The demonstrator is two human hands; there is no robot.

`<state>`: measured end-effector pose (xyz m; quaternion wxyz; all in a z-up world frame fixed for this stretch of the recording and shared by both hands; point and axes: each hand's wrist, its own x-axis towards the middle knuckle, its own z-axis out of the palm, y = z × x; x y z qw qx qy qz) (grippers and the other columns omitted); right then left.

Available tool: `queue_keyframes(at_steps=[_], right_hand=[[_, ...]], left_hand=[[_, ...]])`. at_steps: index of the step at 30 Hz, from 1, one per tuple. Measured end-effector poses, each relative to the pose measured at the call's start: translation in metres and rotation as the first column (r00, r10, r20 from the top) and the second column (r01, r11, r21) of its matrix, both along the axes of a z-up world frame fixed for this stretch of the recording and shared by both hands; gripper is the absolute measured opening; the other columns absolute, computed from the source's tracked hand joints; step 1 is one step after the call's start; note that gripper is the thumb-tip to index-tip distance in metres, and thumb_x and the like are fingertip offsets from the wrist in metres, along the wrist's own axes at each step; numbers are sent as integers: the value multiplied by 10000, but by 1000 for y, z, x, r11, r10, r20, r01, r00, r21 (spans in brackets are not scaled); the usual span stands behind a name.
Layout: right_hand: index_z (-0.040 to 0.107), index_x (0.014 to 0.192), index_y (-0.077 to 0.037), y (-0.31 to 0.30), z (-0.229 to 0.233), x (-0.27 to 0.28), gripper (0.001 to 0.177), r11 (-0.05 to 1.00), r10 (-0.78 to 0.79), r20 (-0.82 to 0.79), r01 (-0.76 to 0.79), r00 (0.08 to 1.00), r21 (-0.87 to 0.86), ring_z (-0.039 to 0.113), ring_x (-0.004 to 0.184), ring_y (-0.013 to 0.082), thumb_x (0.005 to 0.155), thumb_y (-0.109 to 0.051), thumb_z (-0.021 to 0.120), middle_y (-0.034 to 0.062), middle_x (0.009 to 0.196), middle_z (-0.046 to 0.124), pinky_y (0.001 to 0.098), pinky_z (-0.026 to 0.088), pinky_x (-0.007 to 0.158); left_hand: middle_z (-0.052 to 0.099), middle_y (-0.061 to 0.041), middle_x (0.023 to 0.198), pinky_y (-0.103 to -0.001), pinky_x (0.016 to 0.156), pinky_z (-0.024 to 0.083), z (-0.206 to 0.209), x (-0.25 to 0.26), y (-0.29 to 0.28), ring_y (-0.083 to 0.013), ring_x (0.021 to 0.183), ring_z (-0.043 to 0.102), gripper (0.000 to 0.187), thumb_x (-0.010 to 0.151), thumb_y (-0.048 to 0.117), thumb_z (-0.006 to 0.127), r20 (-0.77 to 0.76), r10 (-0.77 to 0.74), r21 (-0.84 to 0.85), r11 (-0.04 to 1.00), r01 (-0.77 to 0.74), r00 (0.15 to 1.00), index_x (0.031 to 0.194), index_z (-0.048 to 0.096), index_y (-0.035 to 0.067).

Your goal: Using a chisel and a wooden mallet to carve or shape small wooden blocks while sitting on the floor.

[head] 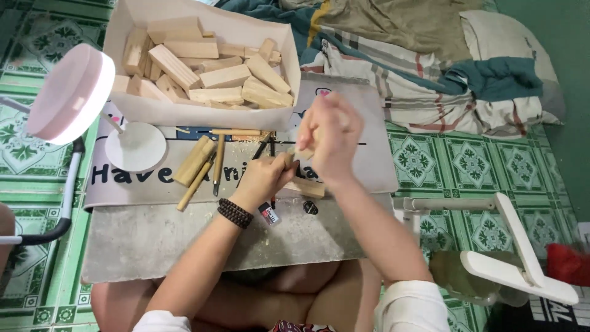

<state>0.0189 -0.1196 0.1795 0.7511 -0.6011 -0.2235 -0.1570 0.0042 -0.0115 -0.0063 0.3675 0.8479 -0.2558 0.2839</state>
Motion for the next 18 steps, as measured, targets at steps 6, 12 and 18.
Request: queue_keyframes(at_steps=[6, 12, 18], right_hand=[[437, 617, -103, -5, 39, 6, 341, 992, 48, 80, -57, 996, 112, 466, 314, 209, 955, -126, 479, 125, 401, 403, 267, 377, 317], [482, 600, -122, -11, 54, 2, 364, 981, 48, 50, -56, 998, 186, 510, 334, 195, 963, -137, 471, 109, 416, 445, 240, 405, 341], [497, 660, -122, 6, 55, -7, 248, 996, 69, -22, -70, 997, -48, 424, 382, 144, 900, -145, 556, 46, 488, 446, 264, 335, 338]], left_hand=[[561, -64, 557, -356, 533, 547, -6, 5, -9, -278, 577, 679, 275, 874, 246, 737, 102, 74, 75, 994, -81, 992, 822, 480, 164], [518, -24, 512, -291, 527, 543, 0, 0, -7, -229, 523, 650, 261, 950, 210, 672, 81, 102, 49, 993, -106, 991, 803, 457, 200], [468, 3, 553, -304, 405, 371, -4, 1, -10, -118, 447, 490, 236, 936, 85, 693, 91, 81, 63, 994, -87, 992, 887, 467, 132]])
